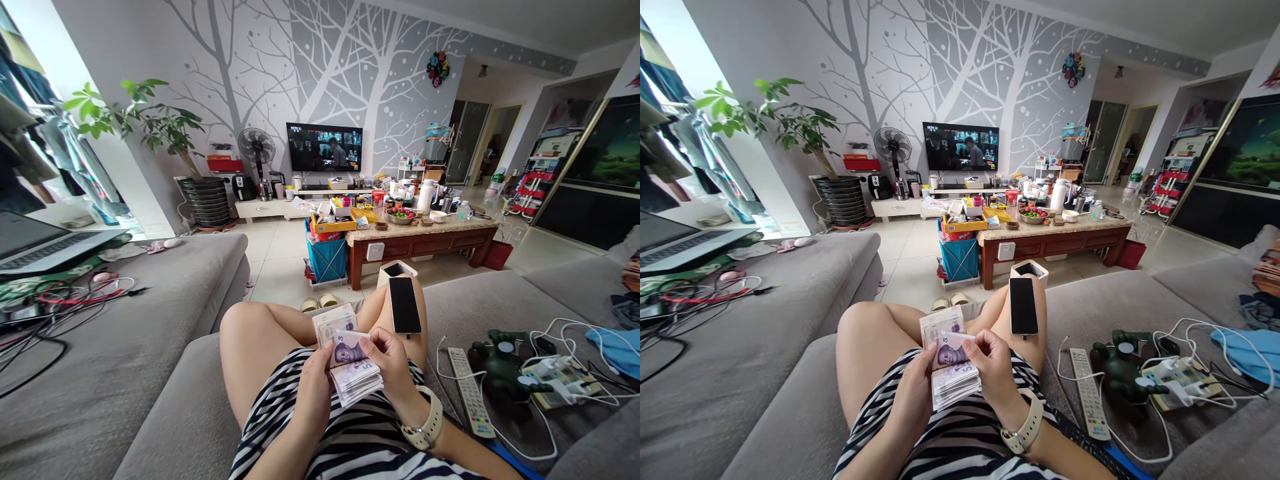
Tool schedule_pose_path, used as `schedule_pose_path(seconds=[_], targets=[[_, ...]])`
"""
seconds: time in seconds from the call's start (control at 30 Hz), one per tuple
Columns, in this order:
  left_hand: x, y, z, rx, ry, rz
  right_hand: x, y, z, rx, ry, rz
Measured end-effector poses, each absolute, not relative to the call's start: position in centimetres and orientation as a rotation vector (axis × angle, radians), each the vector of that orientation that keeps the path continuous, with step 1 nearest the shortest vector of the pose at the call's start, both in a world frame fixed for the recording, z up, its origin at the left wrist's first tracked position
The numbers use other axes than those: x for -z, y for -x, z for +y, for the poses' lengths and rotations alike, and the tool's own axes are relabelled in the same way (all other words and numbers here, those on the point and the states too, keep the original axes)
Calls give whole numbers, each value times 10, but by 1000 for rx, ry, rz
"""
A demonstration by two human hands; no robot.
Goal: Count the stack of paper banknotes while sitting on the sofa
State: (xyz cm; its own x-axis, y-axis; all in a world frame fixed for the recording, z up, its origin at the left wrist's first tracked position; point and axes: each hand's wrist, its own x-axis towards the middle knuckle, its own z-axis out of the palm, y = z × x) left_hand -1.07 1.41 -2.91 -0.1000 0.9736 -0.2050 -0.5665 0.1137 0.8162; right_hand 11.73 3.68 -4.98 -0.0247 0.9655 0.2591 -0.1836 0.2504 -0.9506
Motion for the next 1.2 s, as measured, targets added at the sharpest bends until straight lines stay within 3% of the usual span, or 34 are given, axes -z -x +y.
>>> schedule_pose_path(seconds=[1.2], targets=[[31,15,18,-1422,-536,905,44,-119,31,-1126,682,-1281]])
